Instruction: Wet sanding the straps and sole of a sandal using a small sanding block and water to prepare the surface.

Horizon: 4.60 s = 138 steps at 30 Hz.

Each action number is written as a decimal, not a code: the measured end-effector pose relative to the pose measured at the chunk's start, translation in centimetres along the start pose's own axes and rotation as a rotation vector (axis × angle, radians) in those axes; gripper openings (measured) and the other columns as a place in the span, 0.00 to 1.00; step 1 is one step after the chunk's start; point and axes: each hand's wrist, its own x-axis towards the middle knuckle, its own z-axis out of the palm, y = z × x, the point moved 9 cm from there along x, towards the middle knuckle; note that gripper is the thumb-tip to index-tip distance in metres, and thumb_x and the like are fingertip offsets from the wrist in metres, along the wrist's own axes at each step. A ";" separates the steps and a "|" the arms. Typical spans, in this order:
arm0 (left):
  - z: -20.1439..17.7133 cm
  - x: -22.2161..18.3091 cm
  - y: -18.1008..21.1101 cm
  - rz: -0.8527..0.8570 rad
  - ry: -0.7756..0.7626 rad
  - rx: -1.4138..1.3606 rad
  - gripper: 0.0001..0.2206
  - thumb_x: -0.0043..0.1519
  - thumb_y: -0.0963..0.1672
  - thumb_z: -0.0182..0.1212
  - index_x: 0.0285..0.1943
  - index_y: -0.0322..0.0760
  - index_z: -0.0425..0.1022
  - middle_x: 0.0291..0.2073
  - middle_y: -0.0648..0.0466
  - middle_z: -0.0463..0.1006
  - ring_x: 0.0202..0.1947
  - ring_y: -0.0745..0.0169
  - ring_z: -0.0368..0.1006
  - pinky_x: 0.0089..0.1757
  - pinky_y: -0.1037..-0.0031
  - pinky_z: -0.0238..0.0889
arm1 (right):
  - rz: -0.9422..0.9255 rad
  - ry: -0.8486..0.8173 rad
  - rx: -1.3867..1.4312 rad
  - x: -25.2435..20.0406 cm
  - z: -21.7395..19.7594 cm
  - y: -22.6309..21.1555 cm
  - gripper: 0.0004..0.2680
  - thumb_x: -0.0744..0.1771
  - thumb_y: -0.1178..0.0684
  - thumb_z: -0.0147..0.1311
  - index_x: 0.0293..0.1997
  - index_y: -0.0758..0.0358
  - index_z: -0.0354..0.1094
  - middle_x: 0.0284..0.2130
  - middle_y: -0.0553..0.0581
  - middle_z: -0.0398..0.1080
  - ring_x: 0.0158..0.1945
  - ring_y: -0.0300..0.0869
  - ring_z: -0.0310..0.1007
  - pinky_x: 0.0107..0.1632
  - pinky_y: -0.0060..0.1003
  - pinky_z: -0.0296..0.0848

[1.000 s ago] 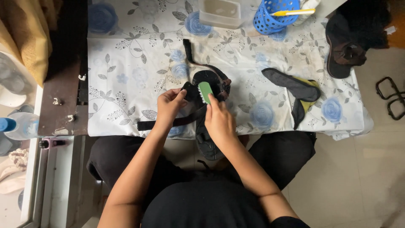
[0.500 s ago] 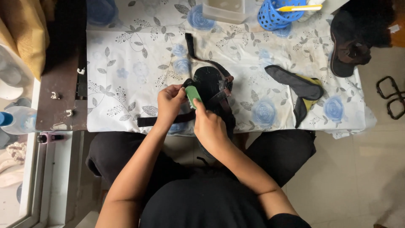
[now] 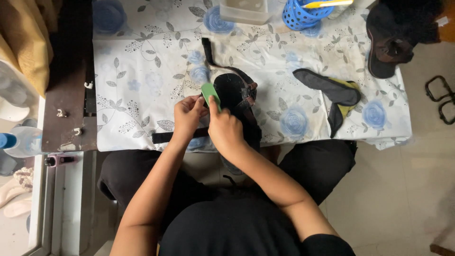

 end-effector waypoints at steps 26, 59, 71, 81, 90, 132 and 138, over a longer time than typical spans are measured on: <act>0.3 -0.8 0.9 0.010 0.030 0.036 0.09 0.56 0.41 0.56 0.38 0.25 0.74 0.23 0.42 0.75 0.21 0.63 0.71 0.30 0.74 0.71 | 0.024 0.077 -0.078 1.2 1.6 1.0 0.20 0.58 0.57 0.46 0.57 0.60 0.56 0.18 0.58 0.64 0.17 0.51 0.71 0.17 0.44 0.69; -0.2 -1.3 3.9 0.137 0.058 0.321 0.07 0.52 0.42 0.61 0.28 0.30 0.74 0.18 0.47 0.75 0.19 0.64 0.72 0.26 0.77 0.66 | 0.191 -0.351 0.147 0.1 0.4 2.6 0.19 0.61 0.58 0.40 0.59 0.61 0.49 0.25 0.69 0.70 0.29 0.61 0.73 0.31 0.53 0.72; -0.3 -1.0 2.6 0.070 0.064 0.226 0.05 0.51 0.41 0.60 0.27 0.32 0.72 0.16 0.48 0.74 0.16 0.66 0.70 0.24 0.79 0.65 | 0.202 -0.412 0.032 1.0 2.0 3.6 0.20 0.61 0.59 0.40 0.60 0.64 0.47 0.25 0.70 0.70 0.29 0.59 0.73 0.30 0.51 0.72; -0.7 0.3 1.6 0.078 0.033 0.199 0.05 0.51 0.43 0.61 0.27 0.35 0.72 0.15 0.50 0.73 0.16 0.69 0.70 0.22 0.80 0.64 | 0.058 -0.351 0.002 2.7 2.3 3.7 0.19 0.60 0.58 0.41 0.59 0.54 0.52 0.24 0.66 0.70 0.30 0.60 0.73 0.29 0.53 0.71; 0.5 1.0 0.8 -0.038 -0.149 0.058 0.06 0.56 0.44 0.56 0.29 0.40 0.65 0.17 0.54 0.71 0.15 0.70 0.70 0.23 0.82 0.68 | 0.006 -0.230 0.305 2.7 -1.4 5.4 0.10 0.66 0.54 0.41 0.52 0.58 0.53 0.13 0.52 0.65 0.14 0.47 0.65 0.15 0.41 0.58; -0.5 1.1 2.2 0.208 -0.117 0.323 0.07 0.54 0.43 0.62 0.33 0.33 0.73 0.22 0.49 0.74 0.20 0.67 0.70 0.25 0.81 0.63 | 0.393 0.234 1.263 -0.3 2.4 32.2 0.11 0.68 0.53 0.35 0.57 0.54 0.53 0.12 0.61 0.57 0.08 0.42 0.49 0.11 0.28 0.47; -0.1 0.6 2.7 0.137 -0.120 0.233 0.07 0.54 0.42 0.61 0.33 0.31 0.73 0.22 0.47 0.74 0.20 0.63 0.73 0.27 0.78 0.67 | 0.332 0.487 1.260 -3.6 -9.6 22.0 0.12 0.70 0.53 0.35 0.63 0.50 0.47 0.16 0.51 0.48 0.15 0.33 0.46 0.17 0.23 0.49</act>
